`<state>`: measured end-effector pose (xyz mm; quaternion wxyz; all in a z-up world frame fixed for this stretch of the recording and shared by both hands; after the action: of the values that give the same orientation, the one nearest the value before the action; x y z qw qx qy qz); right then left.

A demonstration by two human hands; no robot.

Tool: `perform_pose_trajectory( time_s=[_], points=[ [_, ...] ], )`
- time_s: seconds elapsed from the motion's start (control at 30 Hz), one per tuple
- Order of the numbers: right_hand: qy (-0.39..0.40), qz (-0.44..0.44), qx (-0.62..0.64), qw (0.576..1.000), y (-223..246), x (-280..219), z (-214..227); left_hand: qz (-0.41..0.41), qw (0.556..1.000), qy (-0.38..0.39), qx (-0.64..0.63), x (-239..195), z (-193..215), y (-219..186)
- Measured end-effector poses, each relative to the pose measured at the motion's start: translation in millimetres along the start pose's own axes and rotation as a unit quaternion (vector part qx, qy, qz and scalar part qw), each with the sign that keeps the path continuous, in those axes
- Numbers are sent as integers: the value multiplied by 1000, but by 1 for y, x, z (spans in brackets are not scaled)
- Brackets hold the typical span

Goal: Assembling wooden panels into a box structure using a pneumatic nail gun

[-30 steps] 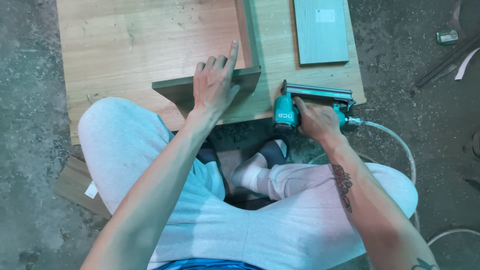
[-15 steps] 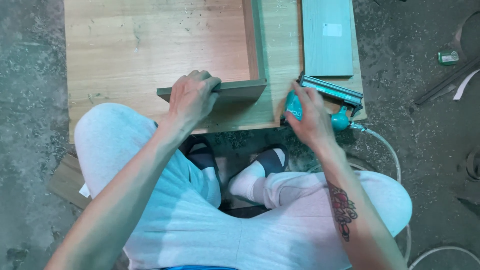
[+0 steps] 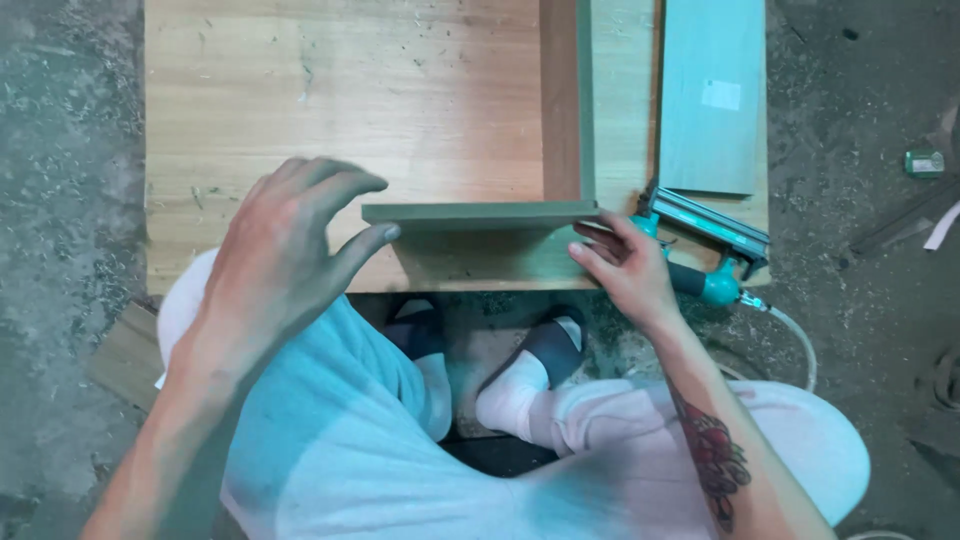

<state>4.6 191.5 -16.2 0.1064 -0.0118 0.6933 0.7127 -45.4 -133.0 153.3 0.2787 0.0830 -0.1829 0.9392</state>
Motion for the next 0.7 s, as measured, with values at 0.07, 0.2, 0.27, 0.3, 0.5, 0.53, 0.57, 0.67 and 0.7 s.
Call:
perform_pose_trajectory(
  time_s=[0.07,0.2,0.27,0.3,0.5,0.53,0.57,0.67,0.7],
  points=[
    [-34,-14,75,996,-14,-1,5,64,995,-1,-81,-9,15,23],
    [-80,-43,48,995,-18,0,-11,182,969,53,-159,-16,-1,63],
    [-132,-45,123,983,-20,0,-14,234,955,35,-177,-14,-10,77],
    [-136,-49,124,982,-26,3,-15,232,955,40,-178,-12,-17,81],
    [-247,-60,16,967,-65,-2,-2,218,964,91,-125,-10,-71,99],
    [-265,-49,-4,963,-75,-7,7,215,965,125,-86,-17,-84,105],
    [-282,-39,-24,958,-85,-14,16,210,963,159,-47,-24,-95,110],
    [-269,9,47,962,-87,-14,18,185,972,144,-15,-28,-108,112],
    [-271,7,47,961,-82,-12,16,183,972,146,-15,-27,-109,113]
  ],
)
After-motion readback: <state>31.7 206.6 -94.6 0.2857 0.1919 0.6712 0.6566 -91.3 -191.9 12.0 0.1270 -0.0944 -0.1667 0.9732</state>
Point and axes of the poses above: each hand's wrist, its own x-axis towards the middle knuckle, its own z-axis out of the back of the hand, y = z × x, the point moved 8 cm from there along x, towards the middle knuckle, and after that the axes turned 11 degrees about x, right-handed, at the moved point
